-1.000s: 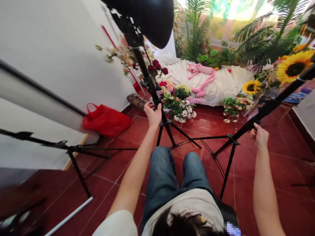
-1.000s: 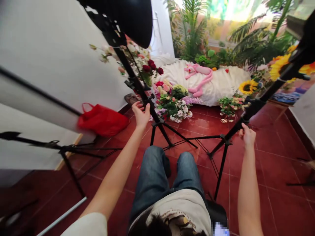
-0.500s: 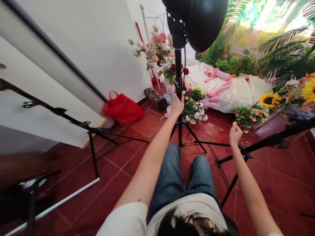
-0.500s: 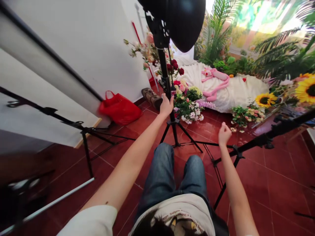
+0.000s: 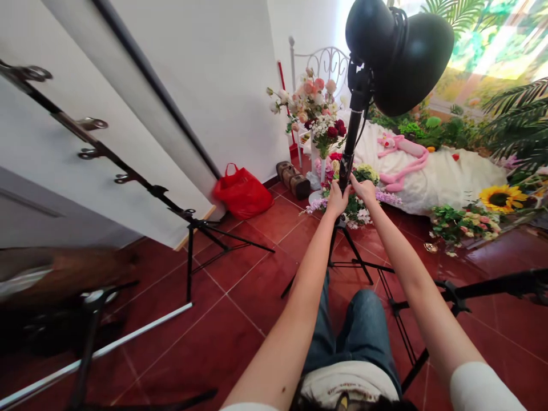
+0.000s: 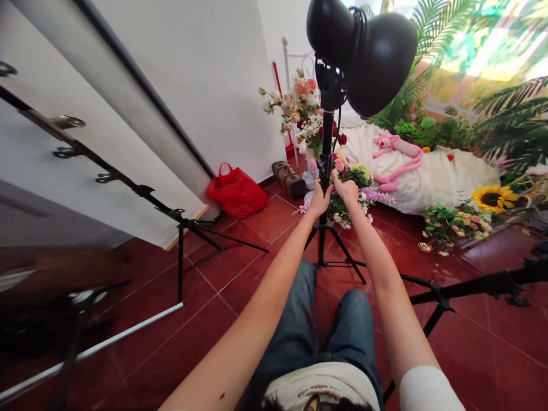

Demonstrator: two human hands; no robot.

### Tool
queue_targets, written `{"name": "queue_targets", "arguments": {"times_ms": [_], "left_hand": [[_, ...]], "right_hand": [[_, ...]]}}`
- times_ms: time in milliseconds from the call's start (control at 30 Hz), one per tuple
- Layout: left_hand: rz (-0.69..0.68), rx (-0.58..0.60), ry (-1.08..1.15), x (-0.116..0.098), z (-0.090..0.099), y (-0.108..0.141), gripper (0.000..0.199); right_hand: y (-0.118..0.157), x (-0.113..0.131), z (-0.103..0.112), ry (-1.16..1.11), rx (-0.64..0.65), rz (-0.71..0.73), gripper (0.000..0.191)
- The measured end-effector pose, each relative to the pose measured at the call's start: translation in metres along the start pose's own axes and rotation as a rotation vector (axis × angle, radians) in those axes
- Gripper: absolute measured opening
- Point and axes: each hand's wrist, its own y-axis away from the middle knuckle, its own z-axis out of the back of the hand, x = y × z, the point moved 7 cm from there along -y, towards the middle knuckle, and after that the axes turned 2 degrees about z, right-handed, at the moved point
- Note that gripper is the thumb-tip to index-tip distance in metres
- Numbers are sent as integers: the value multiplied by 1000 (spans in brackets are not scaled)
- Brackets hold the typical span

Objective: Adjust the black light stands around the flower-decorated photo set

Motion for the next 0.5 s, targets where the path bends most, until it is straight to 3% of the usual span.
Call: {"name": "queue_targets", "arguments": {"times_ms": [200,367,500], "left_hand": [[-30,-6,30,4,0,-1,39],[-37,-6,32,2,1,0,42],[-14,-12,16,0,3,2,39]], "right_hand": [[-11,11,-3,67,98,5,48],[-18,10,-15,59,162,114,52],[-17,1,-27,-172,191,231,43]]}}
